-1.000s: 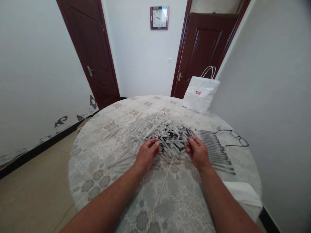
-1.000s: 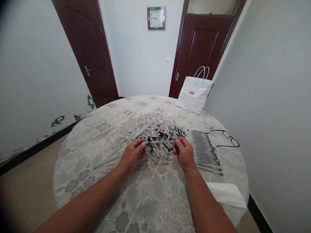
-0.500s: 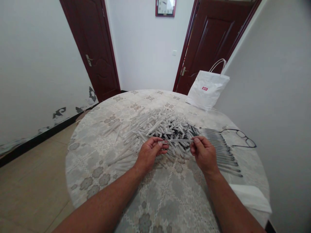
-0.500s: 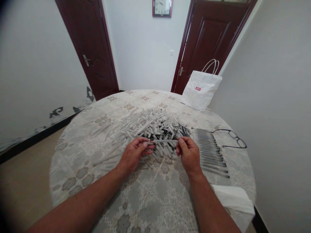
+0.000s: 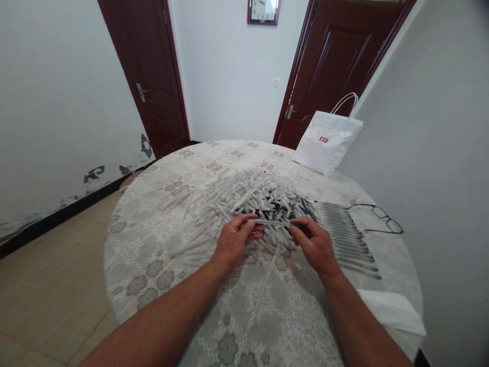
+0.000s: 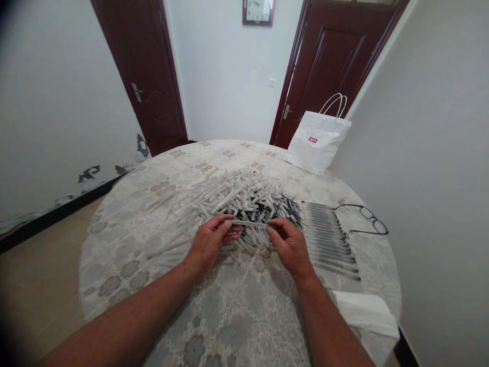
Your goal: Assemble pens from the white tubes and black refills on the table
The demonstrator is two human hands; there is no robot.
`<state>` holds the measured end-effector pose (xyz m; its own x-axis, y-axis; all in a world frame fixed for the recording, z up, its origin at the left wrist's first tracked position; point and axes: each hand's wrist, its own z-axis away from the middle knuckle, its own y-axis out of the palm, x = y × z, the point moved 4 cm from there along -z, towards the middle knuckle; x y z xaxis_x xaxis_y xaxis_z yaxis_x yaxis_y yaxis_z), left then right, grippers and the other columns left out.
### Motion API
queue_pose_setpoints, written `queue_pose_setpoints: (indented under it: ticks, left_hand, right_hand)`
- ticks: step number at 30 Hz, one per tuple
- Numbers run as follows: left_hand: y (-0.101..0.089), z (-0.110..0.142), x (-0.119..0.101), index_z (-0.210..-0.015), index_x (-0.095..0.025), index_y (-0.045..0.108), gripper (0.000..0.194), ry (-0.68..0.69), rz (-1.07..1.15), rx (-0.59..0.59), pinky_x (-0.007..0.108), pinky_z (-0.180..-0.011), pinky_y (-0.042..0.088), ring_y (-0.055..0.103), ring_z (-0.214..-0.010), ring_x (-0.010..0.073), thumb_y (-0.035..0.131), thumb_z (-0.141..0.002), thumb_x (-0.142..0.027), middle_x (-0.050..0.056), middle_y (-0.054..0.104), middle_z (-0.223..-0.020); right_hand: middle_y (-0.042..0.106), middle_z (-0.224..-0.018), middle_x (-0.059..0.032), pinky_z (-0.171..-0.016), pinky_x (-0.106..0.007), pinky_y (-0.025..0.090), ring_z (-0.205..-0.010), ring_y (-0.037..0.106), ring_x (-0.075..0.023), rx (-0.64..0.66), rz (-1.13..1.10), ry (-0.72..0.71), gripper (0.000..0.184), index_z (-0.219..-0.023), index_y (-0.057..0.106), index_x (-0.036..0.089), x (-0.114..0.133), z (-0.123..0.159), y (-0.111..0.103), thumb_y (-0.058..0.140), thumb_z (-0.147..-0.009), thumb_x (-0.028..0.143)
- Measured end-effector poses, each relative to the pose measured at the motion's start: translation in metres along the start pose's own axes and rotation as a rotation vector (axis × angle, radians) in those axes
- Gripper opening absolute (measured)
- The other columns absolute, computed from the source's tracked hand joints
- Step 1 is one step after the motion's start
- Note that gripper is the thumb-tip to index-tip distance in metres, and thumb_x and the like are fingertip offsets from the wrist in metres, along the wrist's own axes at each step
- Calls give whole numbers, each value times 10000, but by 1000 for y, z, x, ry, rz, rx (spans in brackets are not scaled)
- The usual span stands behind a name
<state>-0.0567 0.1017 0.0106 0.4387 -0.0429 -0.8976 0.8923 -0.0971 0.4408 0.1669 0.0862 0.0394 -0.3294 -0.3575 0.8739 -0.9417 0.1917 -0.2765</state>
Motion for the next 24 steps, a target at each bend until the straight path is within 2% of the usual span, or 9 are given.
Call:
queue_pose_setpoints:
  ticks: [3, 5, 9, 13, 18, 24]
  left_hand:
    - [-2, -1, -2, -1101, -175, 693, 348, 17, 18, -22, 369, -802, 623, 739, -965, 240, 714, -843, -408, 115, 739, -1099]
    - [-4, -2, -3, -1111, -174, 691, 351, 24, 35, -42, 371, -799, 627, 737, -972, 242, 716, -842, -398, 113, 739, -1099]
    - [-7, -5, -3, -1109, -151, 686, 347, 45, 44, -61, 371, -827, 621, 742, -917, 220, 705, -852, -384, 107, 750, -1042]
    - [-6, -5, -4, -1116, -146, 677, 345, 32, 4, -40, 384, -881, 606, 743, -925, 219, 694, -866, -383, 102, 751, -1054]
    - [-4, -5, -6, -1112, -150, 664, 362, 17, -63, -33, 407, -942, 583, 746, -925, 217, 684, -870, -419, 98, 751, -1077]
    - [-2, -3, -10, -1116, -169, 660, 377, -5, -204, -7, 464, -989, 556, 745, -965, 243, 677, -866, -451, 94, 764, -1073]
  right_hand:
    - [719, -886, -46, -672, -316, 514, -770, 647, -211, 44, 108, -150, 152, -970, 764, 279, 10, 0, 1, 733, -836, 344]
    - [727, -908, -50, -723, -337, 521, -815, 661, -225, 87, 180, -235, 140, -984, 766, 298, 15, 1, 4, 707, -859, 323]
    - [743, -908, -51, -764, -350, 522, -825, 679, -233, 138, 241, -277, 159, -1010, 770, 307, 16, 2, 8, 694, -871, 294]
    - [758, -871, -43, -742, -338, 530, -775, 691, -227, 126, 227, -207, 164, -1012, 781, 307, 12, 1, 7, 687, -878, 319]
    - [710, -694, -11, -569, -250, 493, -564, 635, -144, 188, 201, -87, 203, -990, 766, 251, 9, -2, 6, 612, -929, 369]
    - [620, -600, 35, -416, -195, 427, -429, 526, -85, 265, -72, 215, 278, -885, 714, 189, 0, -5, 6, 630, -876, 453]
